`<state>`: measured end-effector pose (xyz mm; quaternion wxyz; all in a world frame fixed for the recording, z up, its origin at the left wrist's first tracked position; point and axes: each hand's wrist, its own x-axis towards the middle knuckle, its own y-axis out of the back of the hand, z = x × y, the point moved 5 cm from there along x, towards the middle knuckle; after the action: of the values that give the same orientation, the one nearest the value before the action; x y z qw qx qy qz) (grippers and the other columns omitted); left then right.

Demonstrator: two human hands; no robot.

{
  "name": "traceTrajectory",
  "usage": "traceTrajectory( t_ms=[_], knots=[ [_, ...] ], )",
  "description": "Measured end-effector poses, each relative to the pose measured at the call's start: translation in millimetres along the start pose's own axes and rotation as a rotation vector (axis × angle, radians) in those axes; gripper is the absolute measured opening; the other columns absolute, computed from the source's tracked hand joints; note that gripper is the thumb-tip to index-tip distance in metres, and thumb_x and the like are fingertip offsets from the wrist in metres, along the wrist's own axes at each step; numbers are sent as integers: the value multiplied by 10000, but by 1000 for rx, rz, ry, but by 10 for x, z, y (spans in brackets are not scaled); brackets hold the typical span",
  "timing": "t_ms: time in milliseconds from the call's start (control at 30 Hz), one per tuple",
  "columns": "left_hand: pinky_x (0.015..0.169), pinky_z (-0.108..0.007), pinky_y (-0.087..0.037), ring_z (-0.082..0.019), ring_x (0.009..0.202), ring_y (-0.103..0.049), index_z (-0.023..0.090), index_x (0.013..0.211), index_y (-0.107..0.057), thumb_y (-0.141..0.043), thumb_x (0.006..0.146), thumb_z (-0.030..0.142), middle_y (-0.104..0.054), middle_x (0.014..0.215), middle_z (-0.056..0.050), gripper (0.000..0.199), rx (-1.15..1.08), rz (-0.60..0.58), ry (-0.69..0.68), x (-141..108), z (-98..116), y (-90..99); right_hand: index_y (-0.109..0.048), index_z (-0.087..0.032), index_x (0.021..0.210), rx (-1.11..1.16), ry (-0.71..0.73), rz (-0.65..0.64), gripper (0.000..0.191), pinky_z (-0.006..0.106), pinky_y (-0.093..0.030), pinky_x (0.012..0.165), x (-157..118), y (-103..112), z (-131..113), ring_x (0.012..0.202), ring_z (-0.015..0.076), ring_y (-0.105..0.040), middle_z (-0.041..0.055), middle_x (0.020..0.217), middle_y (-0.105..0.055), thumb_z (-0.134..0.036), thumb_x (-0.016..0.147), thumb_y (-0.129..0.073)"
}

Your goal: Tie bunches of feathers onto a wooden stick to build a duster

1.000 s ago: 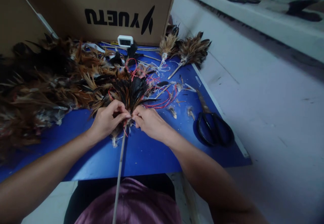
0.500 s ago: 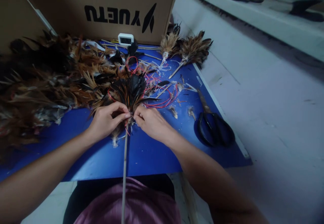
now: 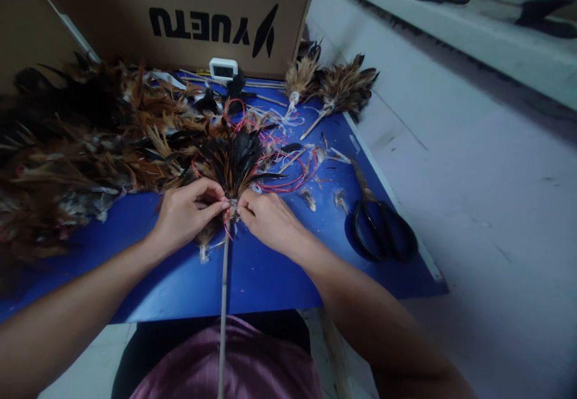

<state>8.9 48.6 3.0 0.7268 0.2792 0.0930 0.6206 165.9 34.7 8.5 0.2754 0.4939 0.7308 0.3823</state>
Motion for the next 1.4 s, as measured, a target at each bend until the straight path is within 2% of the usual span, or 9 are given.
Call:
traceTrajectory(
  t_ms=[367, 667, 767, 900, 1033, 1167, 1300, 1400],
  knots=[
    [650, -249, -565, -150, 676, -685, 179, 846, -635, -730, 727, 334, -704, 765, -19, 217, 13, -4, 18, 4, -77, 15, -649, -178, 870, 110, -12, 15, 149, 230, -315, 575, -13, 27, 8, 595, 110, -537, 21, 700, -655, -203, 865, -502],
    [634, -235, -548, -139, 649, -666, 177, 818, -656, -708, 747, 340, -699, 748, -11, 185, 56, -12, 14, -3, -2, 28, -657, -176, 836, 182, -31, 18, 113, 218, -313, 564, 6, 39, 31, 574, 93, -501, 4, 682, -647, -229, 834, -557],
    [636, -236, -535, -143, 664, -665, 189, 827, -677, -690, 766, 332, -712, 767, -11, 155, 152, -9, -53, 2, 59, 49, -664, -172, 824, 181, -25, 20, 148, 218, -317, 572, 12, 43, 24, 569, 91, -494, 3, 662, -635, -181, 848, -519],
    [661, -244, -515, -156, 721, -670, 195, 834, -712, -632, 821, 313, -729, 817, -33, 142, 306, -20, -245, -10, 173, 66, -657, -168, 796, 184, -18, 41, 148, 218, -312, 566, 15, 61, 21, 552, 89, -476, -5, 638, -615, -161, 834, -514],
    [741, -261, -512, -160, 782, -664, 198, 878, -719, -505, 894, 242, -717, 855, -50, 218, 453, -53, -418, -82, 251, 46, -649, -169, 773, 184, -13, 50, 147, 219, -306, 563, 19, 62, 23, 543, 87, -461, -12, 624, -603, -155, 819, -510],
    [679, -279, -500, -172, 725, -626, 189, 900, -698, -428, 901, 178, -677, 812, -64, 270, 683, -91, -525, -165, 287, -6, -649, -171, 773, 156, -3, 63, 155, 223, -309, 569, 29, 56, 22, 549, 92, -465, -9, 626, -603, -161, 816, -500],
    [682, -290, -489, -186, 757, -610, 179, 834, -659, -449, 892, 167, -646, 811, -70, 218, 758, -89, -526, -160, 293, -25, -648, -178, 774, 97, -12, 76, 157, 233, -316, 585, 31, 69, 31, 568, 102, -484, 1, 643, -611, -156, 807, -496],
    [716, -273, -484, -168, 792, -601, 178, 833, -621, -460, 911, 183, -618, 833, -55, 180, 611, -82, -473, -97, 288, -6, -651, -179, 781, 74, -17, 72, 163, 237, -320, 590, 28, 73, 34, 569, 107, -493, 10, 642, -614, -156, 806, -491]
  ],
)
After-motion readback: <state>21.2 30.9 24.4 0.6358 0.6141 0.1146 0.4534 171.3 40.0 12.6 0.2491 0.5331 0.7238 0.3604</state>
